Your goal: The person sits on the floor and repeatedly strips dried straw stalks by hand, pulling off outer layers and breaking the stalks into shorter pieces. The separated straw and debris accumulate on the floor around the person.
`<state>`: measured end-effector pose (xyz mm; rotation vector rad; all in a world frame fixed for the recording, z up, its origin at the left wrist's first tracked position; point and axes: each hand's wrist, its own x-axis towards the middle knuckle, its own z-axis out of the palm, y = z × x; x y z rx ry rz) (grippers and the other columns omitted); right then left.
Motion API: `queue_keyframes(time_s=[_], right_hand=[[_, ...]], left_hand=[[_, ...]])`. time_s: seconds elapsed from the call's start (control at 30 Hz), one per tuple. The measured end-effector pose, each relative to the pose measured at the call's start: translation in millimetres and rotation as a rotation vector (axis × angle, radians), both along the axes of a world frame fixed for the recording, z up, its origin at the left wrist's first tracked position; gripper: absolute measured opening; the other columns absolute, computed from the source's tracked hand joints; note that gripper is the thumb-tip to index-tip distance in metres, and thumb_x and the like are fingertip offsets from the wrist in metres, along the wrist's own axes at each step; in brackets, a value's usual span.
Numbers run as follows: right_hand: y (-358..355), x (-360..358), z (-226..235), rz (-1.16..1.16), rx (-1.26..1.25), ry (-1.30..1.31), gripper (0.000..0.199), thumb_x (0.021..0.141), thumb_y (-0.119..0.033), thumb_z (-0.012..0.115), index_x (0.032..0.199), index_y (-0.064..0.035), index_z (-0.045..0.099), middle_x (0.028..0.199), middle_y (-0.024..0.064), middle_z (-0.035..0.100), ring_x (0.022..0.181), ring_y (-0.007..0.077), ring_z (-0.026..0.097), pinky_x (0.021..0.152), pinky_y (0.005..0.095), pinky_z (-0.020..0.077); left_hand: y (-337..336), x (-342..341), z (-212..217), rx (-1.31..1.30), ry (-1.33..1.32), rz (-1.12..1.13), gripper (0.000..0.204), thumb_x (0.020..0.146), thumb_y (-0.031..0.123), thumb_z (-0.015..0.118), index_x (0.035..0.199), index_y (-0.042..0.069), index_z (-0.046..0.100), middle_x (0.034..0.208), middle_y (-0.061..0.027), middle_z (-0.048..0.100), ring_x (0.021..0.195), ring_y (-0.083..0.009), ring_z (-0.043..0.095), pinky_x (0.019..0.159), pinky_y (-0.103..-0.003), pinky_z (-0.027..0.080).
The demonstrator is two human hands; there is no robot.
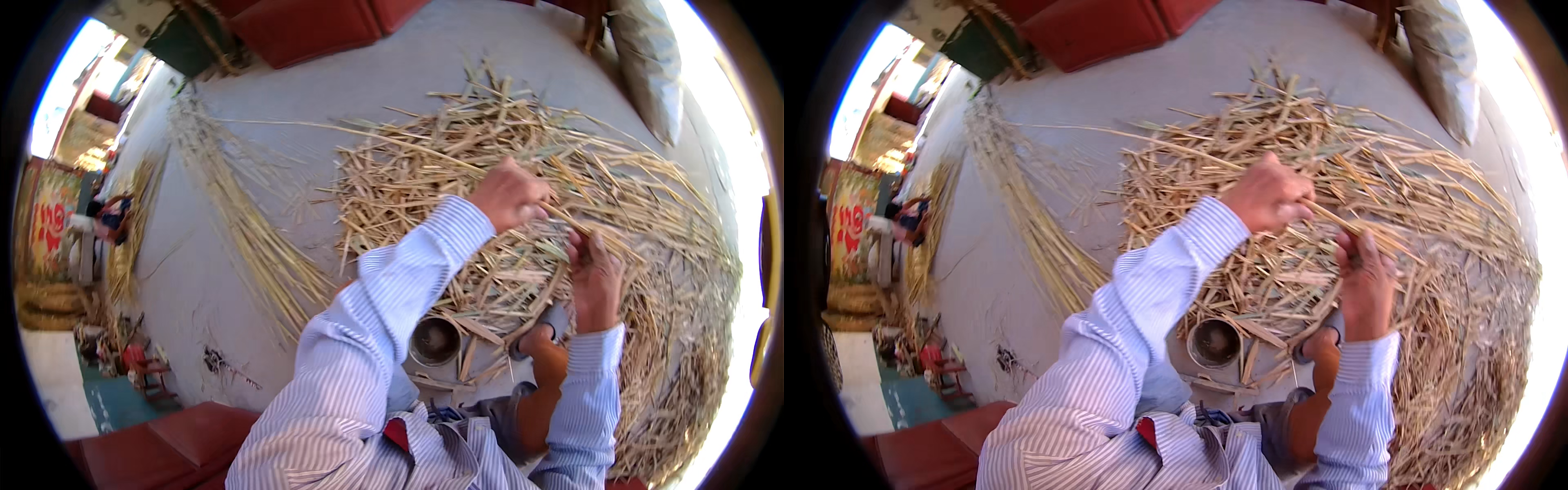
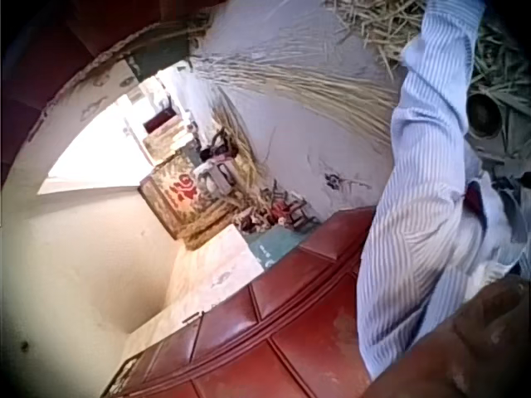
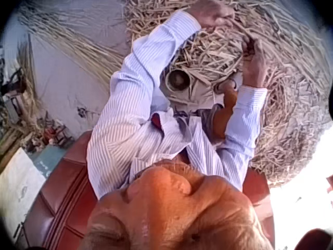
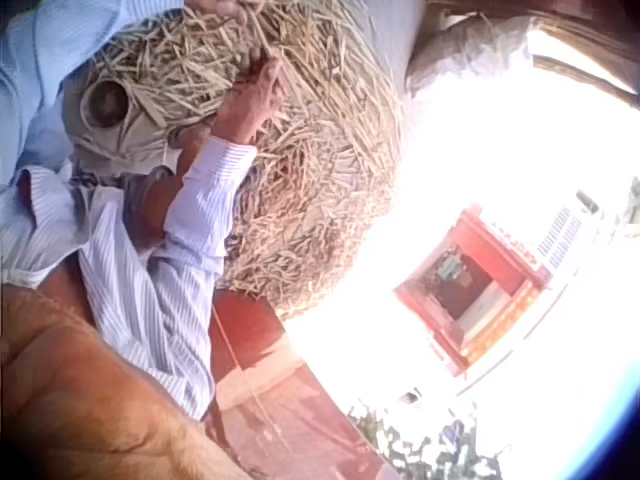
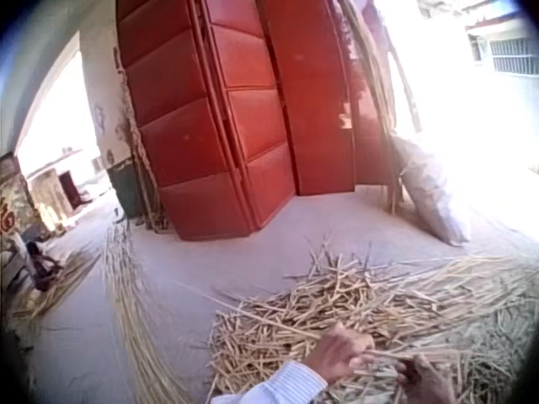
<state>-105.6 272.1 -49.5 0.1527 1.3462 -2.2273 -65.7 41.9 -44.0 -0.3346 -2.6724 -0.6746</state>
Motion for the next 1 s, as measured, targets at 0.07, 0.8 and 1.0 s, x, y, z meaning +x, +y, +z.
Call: queue_keyframes(time_s=[0.07, 0.8, 1.0], right_hand=[[-19, 11, 5, 0.045, -0.012, 0.008, 0.022, 0.095, -0.021, 0.061, 0.103, -0.0005, 0.065, 0.097, 0.0123, 0.070, 0.085, 0.0186, 0.069, 0.069, 0.0256, 0.0571], [-34, 14, 3, 0.030, -0.020, 0.093, 0.025, 0.096, -0.022, 0.060, 0.107, 0.0006, 0.060, 0.097, 0.0148, 0.069, 0.086, 0.0195, 0.069, 0.073, 0.0277, 0.0585], [-31, 13, 5, -0.005, -0.053, 0.079, 0.023, 0.096, -0.020, 0.061, 0.107, -0.0001, 0.060, 0.097, 0.0141, 0.069, 0.085, 0.0196, 0.069, 0.072, 0.0276, 0.0585]], left_hand=[[2, 4, 2, 0.126, 0.053, -0.059, 0.024, 0.078, 0.034, 0.072, 0.083, 0.011, 0.068, 0.075, -0.0051, 0.067, 0.068, -0.0216, 0.062, 0.070, -0.037, 0.040], [-91, 32, 29, -0.144, 0.264, 0.361, 0.025, 0.081, 0.025, 0.075, 0.093, 0.005, 0.068, 0.080, -0.0102, 0.067, 0.064, -0.0173, 0.058, 0.060, -0.030, 0.045], [-60, 29, 24, 0.411, -0.330, 0.080, 0.020, 0.079, 0.019, 0.076, 0.089, 0.002, 0.072, 0.074, -0.0106, 0.067, 0.065, -0.0167, 0.063, 0.059, -0.031, 0.048]])
